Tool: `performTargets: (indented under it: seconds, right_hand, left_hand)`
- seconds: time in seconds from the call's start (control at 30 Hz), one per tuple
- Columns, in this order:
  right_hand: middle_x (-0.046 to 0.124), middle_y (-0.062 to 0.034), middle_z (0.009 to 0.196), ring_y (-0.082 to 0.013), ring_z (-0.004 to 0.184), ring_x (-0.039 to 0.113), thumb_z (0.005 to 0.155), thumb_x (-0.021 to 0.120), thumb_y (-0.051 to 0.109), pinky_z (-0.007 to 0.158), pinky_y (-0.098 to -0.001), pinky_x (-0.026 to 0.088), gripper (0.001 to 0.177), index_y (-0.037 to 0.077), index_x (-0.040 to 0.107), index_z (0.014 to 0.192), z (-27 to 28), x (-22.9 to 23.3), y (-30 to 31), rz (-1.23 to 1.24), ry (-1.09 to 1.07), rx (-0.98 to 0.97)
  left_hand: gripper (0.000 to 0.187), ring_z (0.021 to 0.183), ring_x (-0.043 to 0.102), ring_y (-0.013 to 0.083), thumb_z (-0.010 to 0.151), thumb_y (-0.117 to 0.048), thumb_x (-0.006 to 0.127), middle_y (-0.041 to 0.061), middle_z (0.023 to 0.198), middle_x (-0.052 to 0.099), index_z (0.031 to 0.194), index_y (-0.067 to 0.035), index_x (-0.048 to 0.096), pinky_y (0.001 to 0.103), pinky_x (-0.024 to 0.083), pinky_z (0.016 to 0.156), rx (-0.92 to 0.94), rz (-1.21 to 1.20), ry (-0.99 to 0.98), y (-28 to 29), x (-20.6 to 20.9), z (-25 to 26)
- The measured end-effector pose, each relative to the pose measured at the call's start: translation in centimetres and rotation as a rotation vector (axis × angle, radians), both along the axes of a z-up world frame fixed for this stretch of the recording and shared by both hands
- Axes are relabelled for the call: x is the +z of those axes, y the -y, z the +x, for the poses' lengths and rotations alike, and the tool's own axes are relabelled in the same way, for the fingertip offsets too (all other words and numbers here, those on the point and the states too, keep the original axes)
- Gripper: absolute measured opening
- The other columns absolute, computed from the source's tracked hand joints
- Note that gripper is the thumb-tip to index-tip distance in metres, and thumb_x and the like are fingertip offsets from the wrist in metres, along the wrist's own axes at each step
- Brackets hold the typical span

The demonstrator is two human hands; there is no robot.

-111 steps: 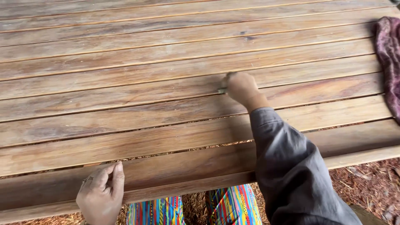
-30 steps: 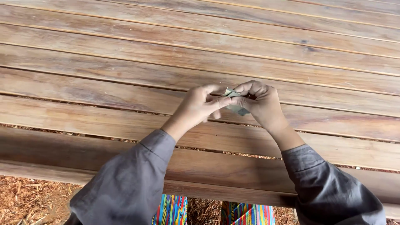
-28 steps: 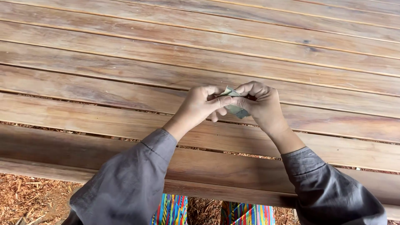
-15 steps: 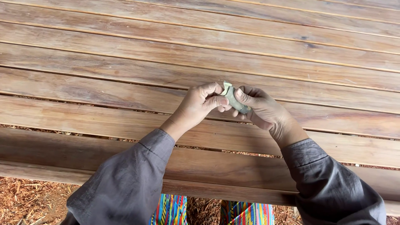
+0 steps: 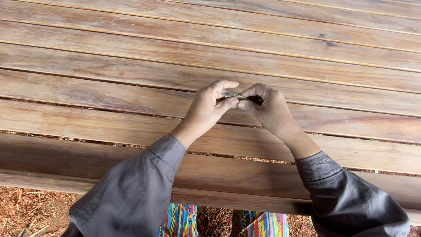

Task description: The person sands the surface and edges of a wooden bench using a sanding block. They work on the slats and the frame, moving along the length of the bench to smooth the wood.

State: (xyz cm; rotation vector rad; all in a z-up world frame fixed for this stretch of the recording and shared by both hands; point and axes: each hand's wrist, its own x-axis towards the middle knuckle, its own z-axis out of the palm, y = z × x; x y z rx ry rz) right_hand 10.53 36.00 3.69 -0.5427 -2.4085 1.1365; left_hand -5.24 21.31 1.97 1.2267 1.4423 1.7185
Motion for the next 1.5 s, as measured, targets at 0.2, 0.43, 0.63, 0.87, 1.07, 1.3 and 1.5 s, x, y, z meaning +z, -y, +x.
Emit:
performTargets:
  seconds: [0.2,0.43,0.63,0.87,1.07,1.3,1.5]
  right_hand:
    - [0.071,-0.0163,0.092,-0.0393,0.093,0.073,0.081,0.089,0.018,0.082,-0.0481,0.058,0.038,0.008,0.072,0.112,0.3,2.2,1.1,0.280,0.063,0.094]
    - [0.072,-0.0108,0.074,-0.0197,0.059,0.069,0.091,0.078,0.004,0.064,-0.0326,0.056,0.021,0.003,0.071,0.111,2.1,0.5,-6.2,0.103,0.122,-0.081]
    - [0.070,-0.0119,0.091,-0.0183,0.086,0.069,0.085,0.088,0.005,0.085,-0.0342,0.059,0.043,-0.003,0.061,0.117,2.9,-1.1,-9.0,-0.089,-0.042,-0.076]
    - [0.073,-0.0124,0.098,-0.0333,0.094,0.073,0.090,0.084,0.019,0.079,-0.0409,0.063,0.035,0.015,0.065,0.119,2.5,-1.5,-8.7,0.365,0.308,-0.239]
    - [0.075,-0.0143,0.102,-0.0393,0.100,0.072,0.096,0.076,0.024,0.089,-0.0510,0.060,0.033,0.021,0.056,0.122,2.2,0.0,-6.9,0.473,0.490,-0.169]
    - [0.076,-0.0156,0.099,-0.0398,0.100,0.072,0.090,0.078,0.019,0.088,-0.0527,0.058,0.037,0.020,0.055,0.119,2.3,2.1,-5.5,0.324,0.459,-0.132]
    - [0.074,-0.0163,0.090,-0.0408,0.091,0.073,0.084,0.079,0.013,0.081,-0.0538,0.060,0.041,0.018,0.051,0.115,1.8,0.2,-6.2,0.572,0.499,-0.038]
  left_hand:
    - [0.049,0.088,0.077,0.0210,0.094,-0.016,0.079,0.020,0.101,0.077,0.136,-0.006,0.058,0.035,0.065,0.081,-0.005,-0.035,-0.032,-0.3,-0.8,0.1]
    - [0.042,0.097,0.077,0.0322,0.094,-0.015,0.076,0.018,0.106,0.078,0.132,-0.007,0.060,0.040,0.063,0.083,0.122,-0.138,-0.245,0.6,-0.2,-1.3]
    - [0.036,0.106,0.073,0.0344,0.092,-0.020,0.075,0.014,0.116,0.076,0.125,-0.014,0.064,0.047,0.061,0.088,0.181,-0.342,-0.629,0.8,0.3,-1.8]
    - [0.028,0.107,0.072,0.0357,0.094,-0.021,0.072,0.014,0.111,0.076,0.120,-0.012,0.067,0.047,0.058,0.091,0.168,-0.338,-0.715,1.2,1.2,-1.9]
    - [0.026,0.104,0.072,0.0379,0.095,-0.021,0.070,0.016,0.106,0.076,0.119,-0.013,0.067,0.050,0.057,0.090,0.172,-0.339,-0.720,1.4,1.5,-1.8]
    - [0.024,0.100,0.071,0.0403,0.095,-0.021,0.070,0.018,0.099,0.075,0.118,-0.013,0.068,0.053,0.056,0.087,0.165,-0.356,-0.743,1.7,2.4,-1.4]
    - [0.025,0.096,0.072,0.0399,0.095,-0.024,0.069,0.018,0.090,0.072,0.119,-0.015,0.068,0.053,0.057,0.085,0.166,-0.371,-0.747,1.4,1.9,-1.5]
